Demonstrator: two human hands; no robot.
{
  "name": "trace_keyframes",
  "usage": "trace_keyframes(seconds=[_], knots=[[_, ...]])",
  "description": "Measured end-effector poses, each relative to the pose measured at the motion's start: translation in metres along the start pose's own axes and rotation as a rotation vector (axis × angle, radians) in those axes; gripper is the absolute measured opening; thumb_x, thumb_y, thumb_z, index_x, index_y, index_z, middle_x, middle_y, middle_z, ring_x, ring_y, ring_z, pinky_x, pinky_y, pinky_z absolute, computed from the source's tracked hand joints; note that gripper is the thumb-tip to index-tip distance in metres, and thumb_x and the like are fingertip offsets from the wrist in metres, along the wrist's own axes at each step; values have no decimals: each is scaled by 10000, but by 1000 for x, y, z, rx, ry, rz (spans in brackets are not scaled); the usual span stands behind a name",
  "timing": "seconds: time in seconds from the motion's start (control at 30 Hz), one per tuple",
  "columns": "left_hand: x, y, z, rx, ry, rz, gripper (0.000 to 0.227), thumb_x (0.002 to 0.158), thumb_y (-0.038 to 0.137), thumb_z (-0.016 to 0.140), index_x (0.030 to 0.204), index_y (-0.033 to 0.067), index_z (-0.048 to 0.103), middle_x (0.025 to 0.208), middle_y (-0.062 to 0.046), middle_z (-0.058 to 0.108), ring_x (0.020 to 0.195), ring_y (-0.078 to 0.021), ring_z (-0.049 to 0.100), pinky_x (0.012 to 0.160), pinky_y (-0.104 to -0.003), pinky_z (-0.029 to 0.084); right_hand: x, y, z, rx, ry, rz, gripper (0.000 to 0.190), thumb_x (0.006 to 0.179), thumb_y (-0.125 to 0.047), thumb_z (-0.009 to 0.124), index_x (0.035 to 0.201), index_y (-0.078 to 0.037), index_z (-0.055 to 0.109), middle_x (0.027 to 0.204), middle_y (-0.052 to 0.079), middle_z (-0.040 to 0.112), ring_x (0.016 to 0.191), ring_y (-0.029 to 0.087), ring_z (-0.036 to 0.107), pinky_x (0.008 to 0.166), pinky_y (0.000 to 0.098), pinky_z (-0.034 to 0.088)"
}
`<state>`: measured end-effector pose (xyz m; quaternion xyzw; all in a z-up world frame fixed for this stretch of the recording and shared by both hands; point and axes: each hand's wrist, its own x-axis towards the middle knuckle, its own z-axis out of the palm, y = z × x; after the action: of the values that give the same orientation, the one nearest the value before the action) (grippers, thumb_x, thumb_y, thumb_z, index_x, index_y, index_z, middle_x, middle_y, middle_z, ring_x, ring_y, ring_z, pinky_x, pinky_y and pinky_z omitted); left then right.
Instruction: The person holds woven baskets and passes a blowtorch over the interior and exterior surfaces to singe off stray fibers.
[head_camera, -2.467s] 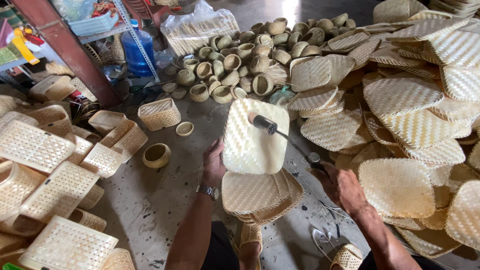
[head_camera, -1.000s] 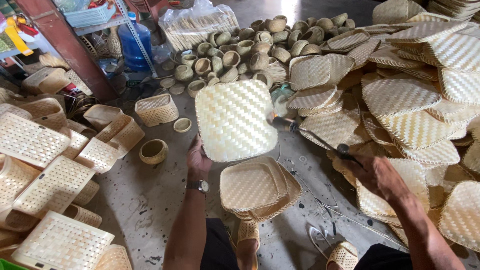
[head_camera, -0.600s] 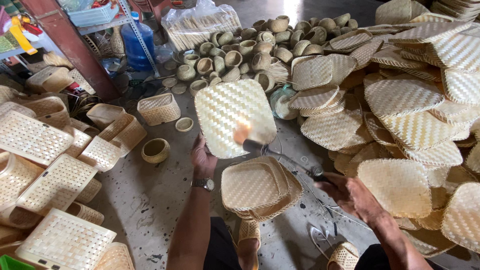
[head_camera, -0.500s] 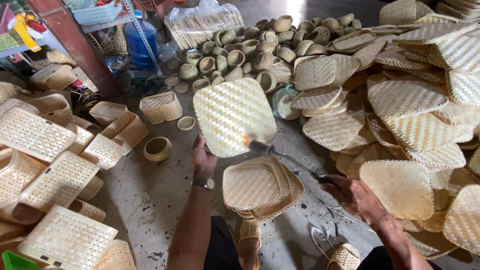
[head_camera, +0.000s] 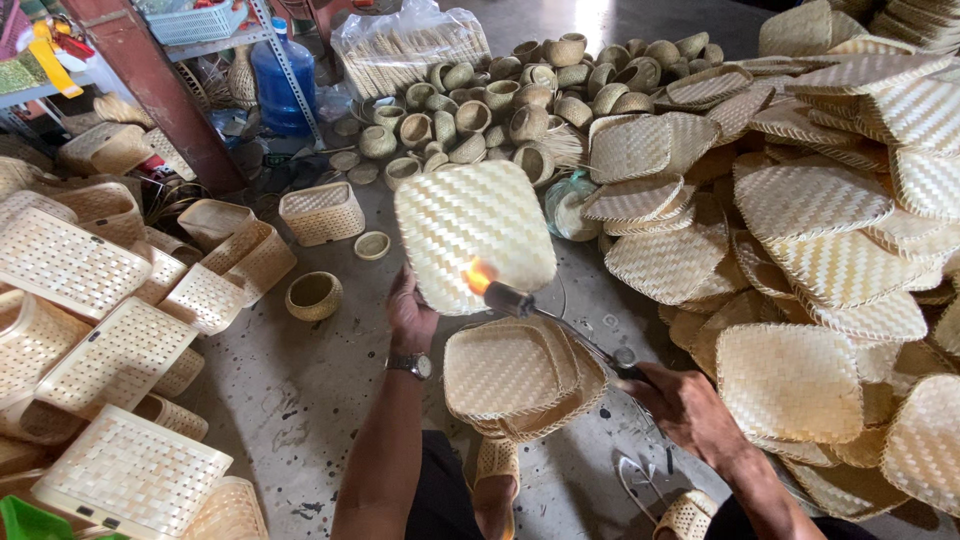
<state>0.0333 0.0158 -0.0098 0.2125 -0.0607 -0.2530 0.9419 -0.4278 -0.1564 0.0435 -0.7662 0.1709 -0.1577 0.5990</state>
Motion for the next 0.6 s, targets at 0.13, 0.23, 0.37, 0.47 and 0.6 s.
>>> trace_keyframes(seconds=[0.13, 0.23, 0.37, 0.47, 0.6], knots=[[-2, -9, -3, 115, -79, 54, 283, 1054, 130, 566, 1273, -26, 654, 1268, -131, 695, 1131, -231, 664, 1024, -416, 541, 13, -23, 0, -52, 96, 106, 459, 990, -335, 459, 1240, -65, 733, 764, 74, 828, 366, 120, 457, 325, 295, 358], [-12, -6, 4, 164, -126, 25, 256, 1060, 96, 574, 1265, -40, 645, 1232, -127, 703, 1101, -216, 672, 997, -394, 557, 14, -43, -10, -492, 197, -23, 366, 968, -347, 551, 1186, -134, 755, 701, 40, 787, 388, 104, 533, 365, 295, 422], [-38, 0, 31, 351, -211, -217, 281, 1027, 118, 567, 1241, -36, 664, 1181, -122, 729, 1064, -214, 689, 948, -368, 565, 1, -64, -29, -645, 383, 270, 299, 1003, -329, 623, 1211, -172, 770, 617, 190, 660, 492, 222, 504, 478, 394, 382], [-55, -15, 51, 579, -329, -473, 292, 965, 104, 577, 1202, -14, 700, 1145, -127, 742, 1031, -235, 696, 914, -383, 563, -5, -65, -51, -671, 515, 55, 332, 972, -332, 656, 1179, -87, 739, 635, 108, 651, 523, 183, 573, 540, 358, 461], [-71, -62, 62, 1488, -1432, 198, 297, 859, 148, 710, 1114, 9, 771, 1129, -142, 757, 1031, -246, 683, 919, -390, 539, -23, -63, -75, -615, 605, 150, 348, 977, -381, 654, 1117, -79, 759, 654, 93, 676, 550, 188, 577, 561, 371, 490]])
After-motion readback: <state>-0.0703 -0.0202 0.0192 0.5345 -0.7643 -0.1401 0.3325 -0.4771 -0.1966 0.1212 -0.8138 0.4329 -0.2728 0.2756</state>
